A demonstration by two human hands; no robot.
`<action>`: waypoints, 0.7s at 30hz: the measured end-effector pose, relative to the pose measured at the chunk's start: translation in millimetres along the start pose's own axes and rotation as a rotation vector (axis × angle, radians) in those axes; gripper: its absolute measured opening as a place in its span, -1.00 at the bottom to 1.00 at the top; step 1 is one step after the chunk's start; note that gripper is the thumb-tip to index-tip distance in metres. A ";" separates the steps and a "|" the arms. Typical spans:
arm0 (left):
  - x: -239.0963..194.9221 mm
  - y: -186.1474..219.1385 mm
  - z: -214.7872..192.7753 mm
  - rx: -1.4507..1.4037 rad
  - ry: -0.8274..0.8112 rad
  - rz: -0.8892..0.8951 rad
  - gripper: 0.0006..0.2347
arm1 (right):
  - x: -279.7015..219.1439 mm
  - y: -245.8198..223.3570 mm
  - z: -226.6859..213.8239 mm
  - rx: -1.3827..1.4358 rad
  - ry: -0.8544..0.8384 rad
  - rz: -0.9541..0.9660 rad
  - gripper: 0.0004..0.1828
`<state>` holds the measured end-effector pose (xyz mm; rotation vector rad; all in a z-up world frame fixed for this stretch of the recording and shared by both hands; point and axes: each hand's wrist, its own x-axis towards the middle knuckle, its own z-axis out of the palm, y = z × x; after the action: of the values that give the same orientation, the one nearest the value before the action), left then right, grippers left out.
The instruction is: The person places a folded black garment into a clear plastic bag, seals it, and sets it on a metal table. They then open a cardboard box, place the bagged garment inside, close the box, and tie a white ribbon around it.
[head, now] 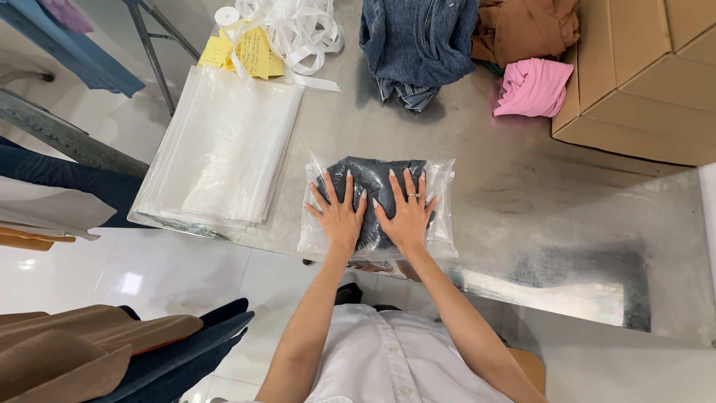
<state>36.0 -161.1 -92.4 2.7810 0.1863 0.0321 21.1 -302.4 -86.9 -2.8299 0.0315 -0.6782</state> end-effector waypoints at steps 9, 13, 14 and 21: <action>1.9 -5.7 5.8 -0.071 -0.013 -0.016 -0.45 | 3.8 0.1 -12.1 0.077 -0.062 -0.007 -0.25; 2.9 -8.4 -29.4 -0.190 -0.074 -0.037 -0.45 | 12.9 24.9 -34.4 0.255 -0.319 0.091 -0.21; 2.5 -16.7 -29.9 -0.313 0.062 -0.055 -0.46 | 9.8 34.4 -36.8 0.224 -0.077 0.100 -0.32; 48.7 -112.9 46.6 -0.436 -0.073 -0.404 -0.54 | -12.1 141.2 26.1 0.320 -0.359 0.675 -0.48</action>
<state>72.3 -65.8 -175.4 2.2631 0.6360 -0.1151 26.6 -433.2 -147.1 -2.3579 0.7058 -0.0186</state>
